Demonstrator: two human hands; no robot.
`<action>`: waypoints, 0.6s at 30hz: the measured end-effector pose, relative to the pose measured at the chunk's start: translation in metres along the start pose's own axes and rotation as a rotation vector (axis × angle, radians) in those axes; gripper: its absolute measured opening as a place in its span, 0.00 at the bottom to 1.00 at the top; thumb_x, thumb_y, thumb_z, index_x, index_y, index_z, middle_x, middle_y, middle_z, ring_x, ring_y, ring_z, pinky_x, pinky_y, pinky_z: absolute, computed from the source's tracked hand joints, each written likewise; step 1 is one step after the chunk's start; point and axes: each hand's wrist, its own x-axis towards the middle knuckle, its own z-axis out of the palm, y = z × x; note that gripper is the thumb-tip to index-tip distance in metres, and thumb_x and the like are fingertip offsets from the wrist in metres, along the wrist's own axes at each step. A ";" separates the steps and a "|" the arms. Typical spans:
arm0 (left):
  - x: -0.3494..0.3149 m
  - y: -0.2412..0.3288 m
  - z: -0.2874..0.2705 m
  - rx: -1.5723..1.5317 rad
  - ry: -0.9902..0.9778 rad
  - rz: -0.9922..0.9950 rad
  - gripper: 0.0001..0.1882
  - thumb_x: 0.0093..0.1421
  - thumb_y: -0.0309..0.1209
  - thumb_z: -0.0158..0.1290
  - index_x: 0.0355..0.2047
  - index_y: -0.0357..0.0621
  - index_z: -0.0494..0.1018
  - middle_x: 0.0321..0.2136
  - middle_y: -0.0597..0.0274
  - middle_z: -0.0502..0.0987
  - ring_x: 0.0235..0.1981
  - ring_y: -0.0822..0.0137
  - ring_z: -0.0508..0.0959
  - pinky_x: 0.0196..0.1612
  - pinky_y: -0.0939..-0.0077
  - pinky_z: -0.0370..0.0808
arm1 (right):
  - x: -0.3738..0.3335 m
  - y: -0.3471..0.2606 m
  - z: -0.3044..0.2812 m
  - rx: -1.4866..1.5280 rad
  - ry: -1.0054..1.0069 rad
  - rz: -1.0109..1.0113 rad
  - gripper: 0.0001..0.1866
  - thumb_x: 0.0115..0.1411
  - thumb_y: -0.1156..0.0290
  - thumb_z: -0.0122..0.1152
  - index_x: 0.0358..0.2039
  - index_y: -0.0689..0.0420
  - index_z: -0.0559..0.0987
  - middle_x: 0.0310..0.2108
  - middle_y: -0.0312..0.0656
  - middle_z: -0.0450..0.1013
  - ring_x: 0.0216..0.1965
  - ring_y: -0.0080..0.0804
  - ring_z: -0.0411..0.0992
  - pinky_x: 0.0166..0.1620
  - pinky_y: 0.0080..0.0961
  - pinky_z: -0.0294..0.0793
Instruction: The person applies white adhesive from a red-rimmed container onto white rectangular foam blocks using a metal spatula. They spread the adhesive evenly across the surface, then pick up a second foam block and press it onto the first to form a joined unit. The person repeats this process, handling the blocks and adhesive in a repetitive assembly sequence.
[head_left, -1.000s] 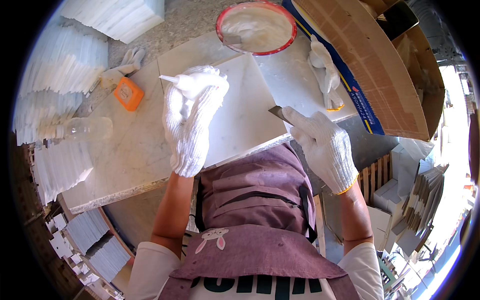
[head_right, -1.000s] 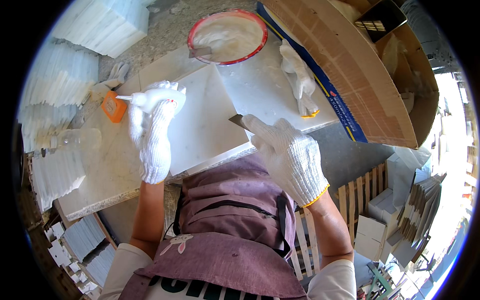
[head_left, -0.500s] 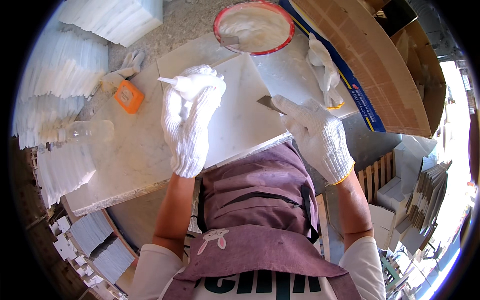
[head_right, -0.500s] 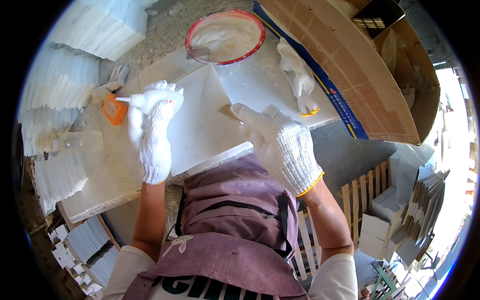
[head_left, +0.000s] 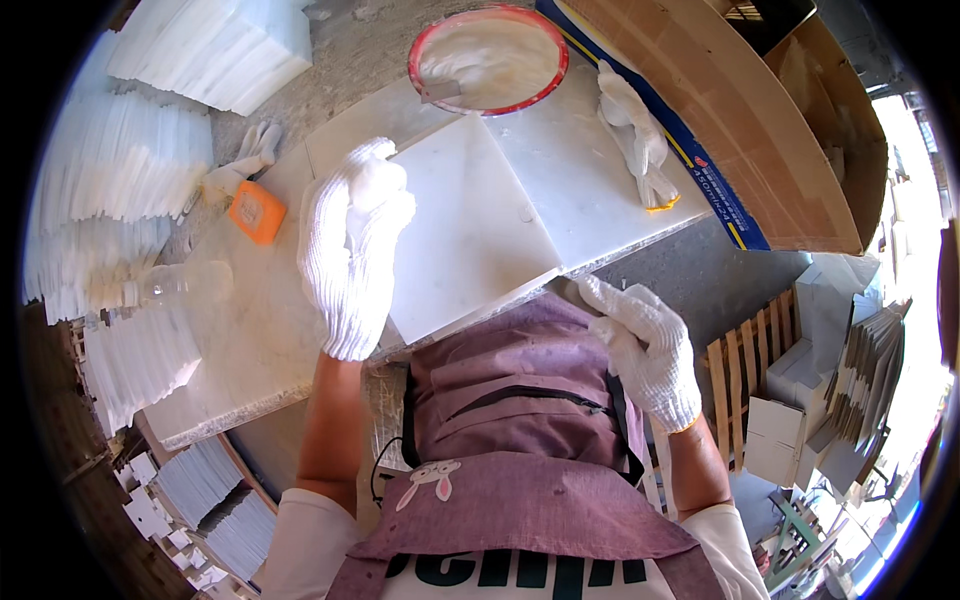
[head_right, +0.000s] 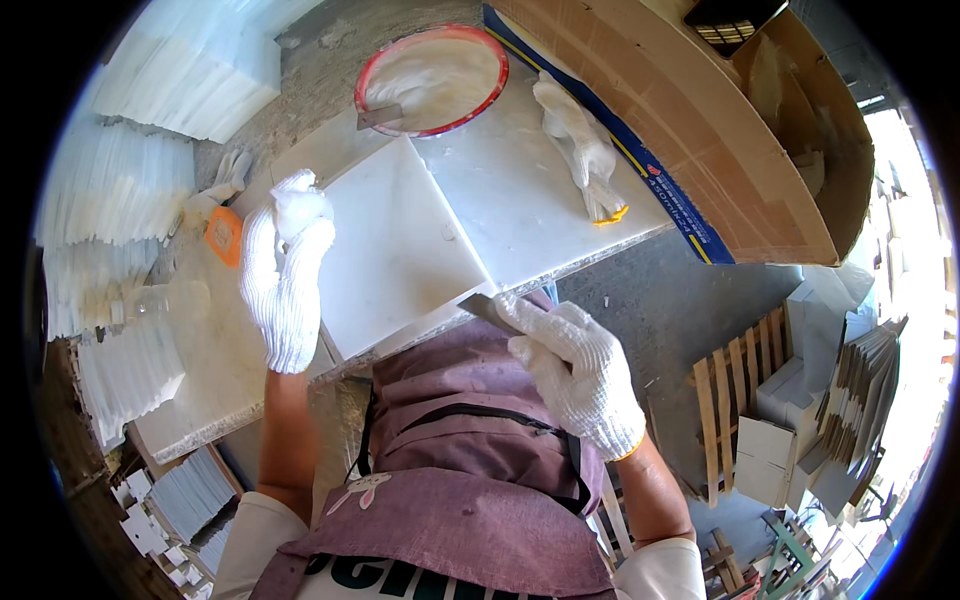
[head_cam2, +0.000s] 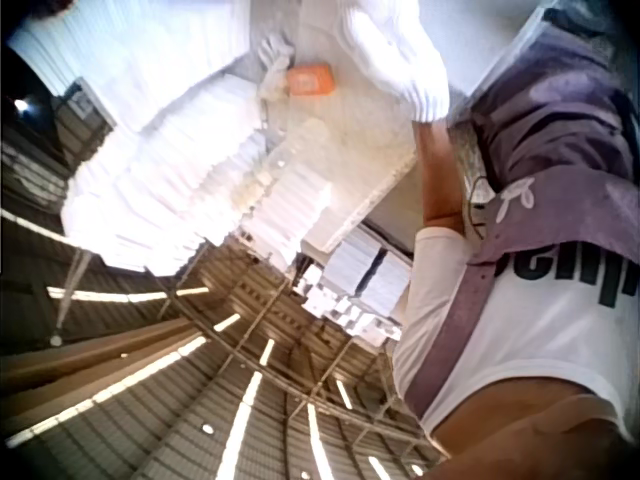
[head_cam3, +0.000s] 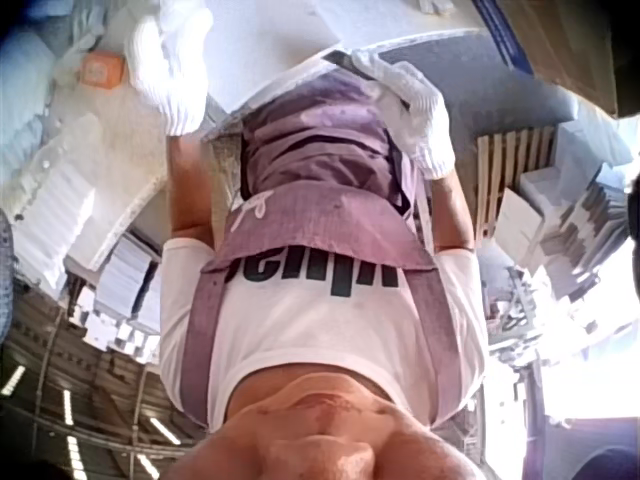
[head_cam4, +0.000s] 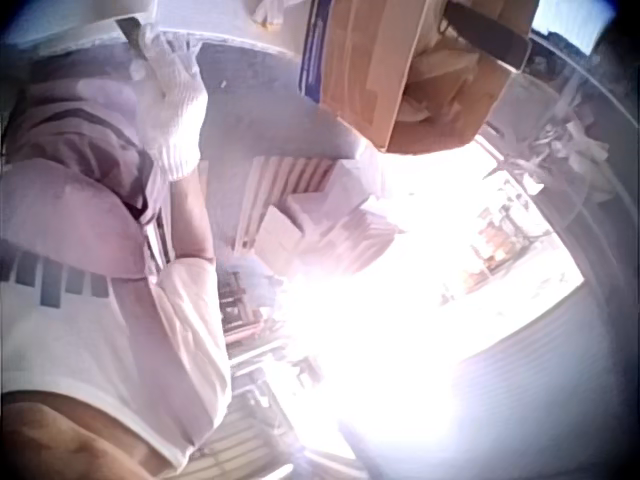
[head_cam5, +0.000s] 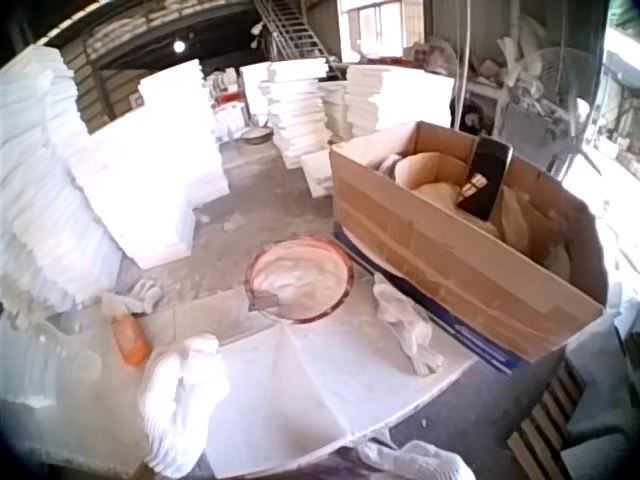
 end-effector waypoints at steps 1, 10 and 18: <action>0.000 -0.003 -0.001 0.030 -0.034 0.080 0.20 0.59 0.21 0.59 0.53 0.38 0.75 0.51 0.59 0.77 0.48 0.68 0.76 0.52 0.72 0.73 | -0.006 0.008 0.008 0.124 -0.015 0.006 0.20 0.58 0.80 0.63 0.52 0.58 0.81 0.28 0.47 0.74 0.28 0.38 0.71 0.36 0.29 0.72; 0.011 -0.002 0.001 0.650 -0.190 0.558 0.25 0.50 0.23 0.64 0.51 0.46 0.78 0.47 0.61 0.79 0.48 0.55 0.76 0.56 0.62 0.72 | -0.006 0.004 0.020 0.207 -0.046 -0.144 0.21 0.58 0.78 0.66 0.54 0.58 0.80 0.29 0.45 0.75 0.27 0.36 0.70 0.33 0.27 0.72; 0.013 -0.007 0.011 0.831 -0.157 0.778 0.28 0.46 0.27 0.67 0.51 0.50 0.78 0.44 0.64 0.77 0.48 0.58 0.76 0.55 0.58 0.73 | -0.006 0.008 0.015 0.148 -0.006 -0.144 0.20 0.58 0.76 0.67 0.52 0.59 0.81 0.28 0.47 0.75 0.25 0.38 0.72 0.32 0.30 0.74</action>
